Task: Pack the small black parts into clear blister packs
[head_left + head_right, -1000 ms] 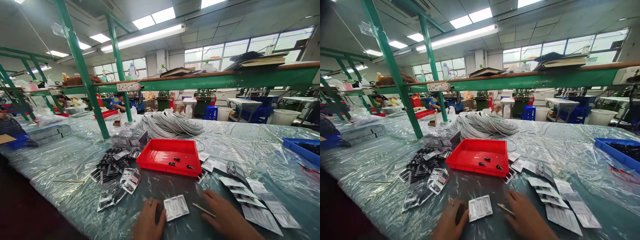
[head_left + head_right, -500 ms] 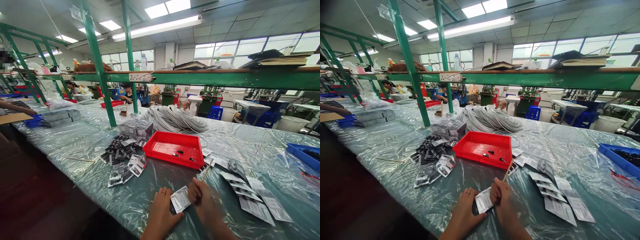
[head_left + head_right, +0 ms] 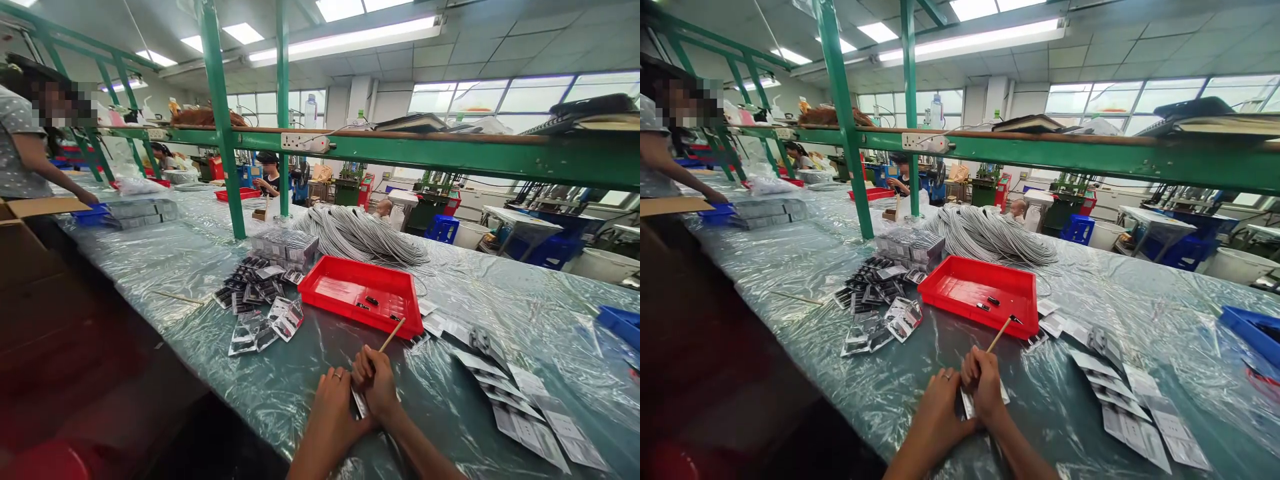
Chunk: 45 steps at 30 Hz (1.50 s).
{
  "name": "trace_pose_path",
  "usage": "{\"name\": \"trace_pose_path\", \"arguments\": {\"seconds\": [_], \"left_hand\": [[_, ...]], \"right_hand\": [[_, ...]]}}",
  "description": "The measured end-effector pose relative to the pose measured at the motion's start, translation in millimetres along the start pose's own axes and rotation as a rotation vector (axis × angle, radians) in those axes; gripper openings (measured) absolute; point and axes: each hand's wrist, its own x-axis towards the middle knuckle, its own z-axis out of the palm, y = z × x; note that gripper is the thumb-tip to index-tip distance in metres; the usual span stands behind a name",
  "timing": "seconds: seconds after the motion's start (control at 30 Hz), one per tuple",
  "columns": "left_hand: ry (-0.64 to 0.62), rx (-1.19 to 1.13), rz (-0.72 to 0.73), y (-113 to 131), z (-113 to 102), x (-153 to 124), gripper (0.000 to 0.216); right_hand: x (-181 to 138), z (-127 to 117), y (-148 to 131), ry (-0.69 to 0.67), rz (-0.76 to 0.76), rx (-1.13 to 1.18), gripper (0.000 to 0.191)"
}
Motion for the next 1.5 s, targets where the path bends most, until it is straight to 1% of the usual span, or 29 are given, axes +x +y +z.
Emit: {"name": "trace_pose_path", "arguments": {"seconds": [0.13,0.2,0.27,0.33,0.43,0.5,0.57,0.63,0.73,0.8,0.9,1.03,1.17,1.27,1.37,1.5], "left_hand": [[0.019,-0.016,-0.024,1.1,-0.1,0.3,0.046],[0.032,-0.027,-0.034,0.9,0.6,0.2,0.047],[0.058,-0.029,-0.029,0.2,2.5,0.0,0.051],[0.073,-0.002,-0.005,-0.6,5.2,-0.6,0.049],[0.090,0.069,0.041,-1.3,8.5,-1.9,0.034],[0.095,0.091,0.062,-0.7,8.2,-2.8,0.030],[0.063,0.093,0.055,1.7,5.2,-3.7,0.034],[0.010,0.104,0.020,6.8,0.5,-3.6,0.042],[-0.042,0.126,-0.023,17.3,-4.8,-0.6,0.063],[-0.067,0.123,-0.029,23.0,-4.6,2.9,0.070],[-0.089,0.095,-0.055,25.7,0.6,7.5,0.057],[-0.060,0.102,-0.077,22.0,6.8,9.3,0.044],[-0.050,0.109,-0.068,19.8,8.5,9.5,0.043],[-0.037,0.113,-0.063,20.1,9.2,9.9,0.040],[0.007,0.134,-0.047,21.5,8.7,9.6,0.034],[0.030,0.134,-0.022,24.1,6.9,7.7,0.033]], "right_hand": [[1.7,-0.1,3.7,-0.056,-0.040,-0.074,0.053],[1.0,-2.0,5.4,-0.079,-0.043,-0.136,0.053],[-3.5,-4.6,5.8,-0.087,-0.019,-0.203,0.053],[-12.6,-7.3,4.8,-0.085,0.020,-0.270,0.054],[-30.0,-10.7,-0.2,-0.044,0.094,-0.318,0.053],[-37.2,-12.4,-7.5,-0.014,0.122,-0.314,0.051],[-35.6,-13.3,-18.8,0.004,0.114,-0.263,0.051],[-25.2,-13.1,-31.7,0.005,0.075,-0.176,0.052],[-4.8,-11.7,-42.8,0.005,0.032,-0.101,0.052],[3.7,-11.1,-39.8,-0.002,0.028,-0.119,0.051],[5.2,-11.6,-25.7,0.002,-0.019,-0.170,0.051],[0.5,-13.8,-13.1,-0.016,-0.085,-0.202,0.053],[1.6,-15.2,-10.9,-0.018,-0.114,-0.183,0.053],[3.3,-15.8,-9.3,-0.003,-0.123,-0.210,0.052],[2.7,-17.9,-9.0,0.022,-0.099,-0.239,0.051],[-5.9,-25.0,-11.5,0.094,0.006,-0.261,0.050]]}}
